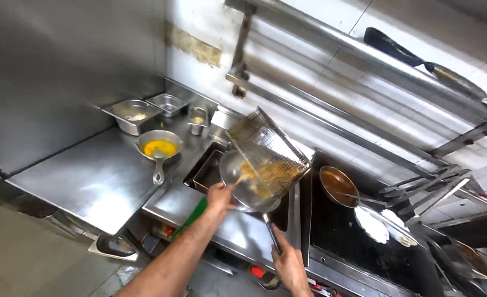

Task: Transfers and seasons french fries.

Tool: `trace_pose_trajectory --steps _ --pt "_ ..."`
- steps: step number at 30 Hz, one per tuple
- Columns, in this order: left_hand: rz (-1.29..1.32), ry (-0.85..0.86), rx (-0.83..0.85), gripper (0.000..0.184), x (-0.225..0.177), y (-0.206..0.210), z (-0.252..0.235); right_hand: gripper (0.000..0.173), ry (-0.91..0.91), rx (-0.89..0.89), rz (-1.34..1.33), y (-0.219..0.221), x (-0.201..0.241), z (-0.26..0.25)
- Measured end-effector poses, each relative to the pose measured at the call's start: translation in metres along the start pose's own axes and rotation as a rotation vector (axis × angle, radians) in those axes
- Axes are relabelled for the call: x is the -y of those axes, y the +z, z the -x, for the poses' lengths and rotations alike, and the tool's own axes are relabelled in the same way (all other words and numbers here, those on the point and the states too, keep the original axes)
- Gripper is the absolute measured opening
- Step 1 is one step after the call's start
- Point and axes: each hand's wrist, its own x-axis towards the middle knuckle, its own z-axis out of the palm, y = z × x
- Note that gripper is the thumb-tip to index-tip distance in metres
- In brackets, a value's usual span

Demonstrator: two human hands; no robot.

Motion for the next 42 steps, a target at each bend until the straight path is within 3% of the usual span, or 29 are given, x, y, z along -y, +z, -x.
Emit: trace_pose_trajectory --steps 3,6,10,15,19,22,24,25,27,29,31,32,34,36,39,42 --pt "-0.010 -0.010 0.003 0.024 0.004 -0.011 0.003 0.060 0.011 0.019 -0.063 0.003 0.000 0.000" --pt "-0.028 0.031 0.001 0.024 -0.006 -0.026 0.006 0.058 -0.005 0.018 -0.301 0.006 0.007 -0.001" --pt "0.025 0.078 -0.025 0.018 -0.032 -0.064 0.018 0.057 -0.017 0.073 -0.865 0.005 0.015 0.005" --pt "0.086 0.151 -0.081 0.009 -0.059 -0.140 0.024 0.050 0.065 0.133 -1.534 0.002 0.019 0.003" --pt "0.111 0.166 -0.036 0.014 -0.075 -0.185 0.018 0.046 0.177 0.158 -1.629 0.059 0.001 -0.006" --pt "0.064 0.135 0.055 0.017 -0.081 -0.197 0.011 0.035 0.402 0.085 -1.418 0.087 0.001 -0.008" --pt "0.056 0.122 0.104 0.019 -0.082 -0.191 0.007 0.027 0.521 -0.056 -1.004 0.073 -0.002 -0.014" --pt "0.055 0.121 0.124 0.020 -0.082 -0.190 0.005 0.034 0.520 -0.123 -0.719 0.059 0.002 -0.019" --pt "0.046 0.125 0.165 0.020 -0.081 -0.187 0.000 0.050 0.361 -0.282 -0.280 0.023 0.031 -0.028" --pt "0.019 0.136 0.234 0.019 -0.076 -0.180 -0.005 0.031 0.061 -0.416 -0.056 -0.006 0.082 -0.047" --pt "-0.026 0.143 0.291 0.018 -0.072 -0.172 -0.003 0.010 -0.185 -0.288 0.094 -0.009 0.129 -0.074" --pt "-0.048 0.143 0.312 0.016 -0.071 -0.168 -0.002 0.009 -0.245 -0.148 0.191 -0.002 0.144 -0.088" --pt "-0.077 0.141 0.350 0.013 -0.071 -0.163 0.001 0.018 -0.235 0.120 0.384 0.015 0.163 -0.111" --pt "-0.084 0.131 0.399 0.013 -0.070 -0.162 0.000 0.025 -0.194 0.280 0.528 0.028 0.167 -0.123" --pt "-0.079 0.095 0.429 0.013 -0.066 -0.163 -0.002 0.015 -0.213 0.291 0.543 0.030 0.158 -0.121" --pt "-0.078 0.066 0.458 0.011 -0.063 -0.167 -0.003 0.014 0.035 0.296 0.338 0.023 0.162 -0.121"
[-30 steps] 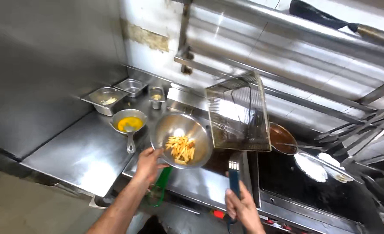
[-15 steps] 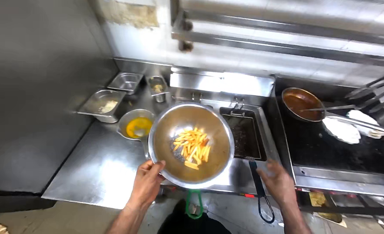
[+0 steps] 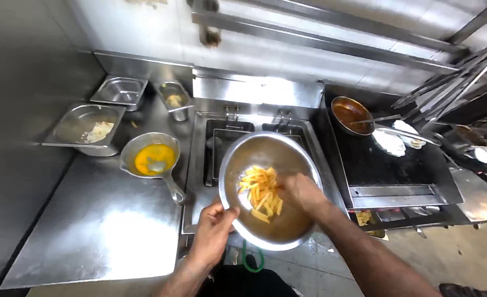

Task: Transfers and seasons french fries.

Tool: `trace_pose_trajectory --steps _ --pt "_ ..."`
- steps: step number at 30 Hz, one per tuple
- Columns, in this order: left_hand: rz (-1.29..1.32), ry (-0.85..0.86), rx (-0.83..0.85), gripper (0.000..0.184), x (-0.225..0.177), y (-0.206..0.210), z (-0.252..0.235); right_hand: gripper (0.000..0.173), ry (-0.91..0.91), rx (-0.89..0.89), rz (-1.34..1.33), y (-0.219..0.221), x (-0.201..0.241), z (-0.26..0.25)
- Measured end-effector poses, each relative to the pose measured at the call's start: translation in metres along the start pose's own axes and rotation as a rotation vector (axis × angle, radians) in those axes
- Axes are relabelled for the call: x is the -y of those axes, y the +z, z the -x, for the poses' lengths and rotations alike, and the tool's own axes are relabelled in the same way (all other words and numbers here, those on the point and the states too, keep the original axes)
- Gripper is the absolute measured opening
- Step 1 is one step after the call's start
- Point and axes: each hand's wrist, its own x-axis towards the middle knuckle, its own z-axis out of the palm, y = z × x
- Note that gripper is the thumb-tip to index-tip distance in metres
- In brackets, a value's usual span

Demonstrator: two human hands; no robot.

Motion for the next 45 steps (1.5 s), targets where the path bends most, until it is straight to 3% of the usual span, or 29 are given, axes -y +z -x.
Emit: trace_pose_trajectory --steps 3,7,11,15,18,23,28,31,33,36,38,40,42,45 --pt "-0.042 0.018 0.045 0.012 0.002 0.001 0.000 0.030 0.207 -0.091 -0.285 0.003 0.006 -0.013" --pt "-0.091 0.040 0.081 0.012 0.004 0.003 0.000 0.033 0.308 -0.100 -0.102 0.004 0.026 -0.031" --pt "-0.120 0.030 0.090 0.011 0.007 0.005 -0.001 0.035 0.259 -0.037 -0.037 0.009 0.020 -0.038" --pt "-0.114 0.013 0.088 0.012 0.011 0.004 -0.004 0.030 0.047 -0.011 -0.223 0.011 -0.007 -0.029" --pt "-0.092 -0.019 0.086 0.010 0.009 0.008 -0.005 0.022 -0.060 0.003 -0.109 0.023 -0.004 -0.019" --pt "-0.144 -0.029 0.090 0.012 0.008 0.011 -0.006 0.016 -0.023 0.040 0.097 0.031 0.017 -0.012" --pt "-0.126 -0.030 0.053 0.009 0.008 0.016 -0.003 0.017 -0.020 0.047 -0.064 0.021 0.010 -0.002" --pt "-0.111 -0.095 0.037 0.014 -0.001 0.016 -0.001 0.014 0.006 -0.078 -0.127 -0.016 -0.021 0.014" --pt "-0.095 -0.131 0.059 0.017 -0.005 0.016 -0.004 0.018 0.088 -0.315 -0.068 -0.048 -0.064 0.024" --pt "-0.107 -0.156 0.076 0.019 -0.008 0.018 -0.004 0.065 0.346 -0.642 0.016 -0.101 -0.123 0.059" --pt "-0.126 -0.172 0.091 0.019 -0.011 0.021 -0.007 0.062 0.495 -0.840 -0.012 -0.121 -0.144 0.098" --pt "-0.146 -0.181 0.119 0.020 -0.010 0.025 -0.010 0.039 0.592 -0.979 -0.059 -0.105 -0.153 0.145" --pt "-0.164 -0.181 0.181 0.021 -0.007 0.031 -0.014 0.023 0.689 -0.987 -0.176 -0.054 -0.150 0.191" --pt "-0.186 -0.188 0.291 0.022 -0.004 0.049 -0.014 0.025 0.880 -0.839 -0.487 0.066 -0.133 0.250"
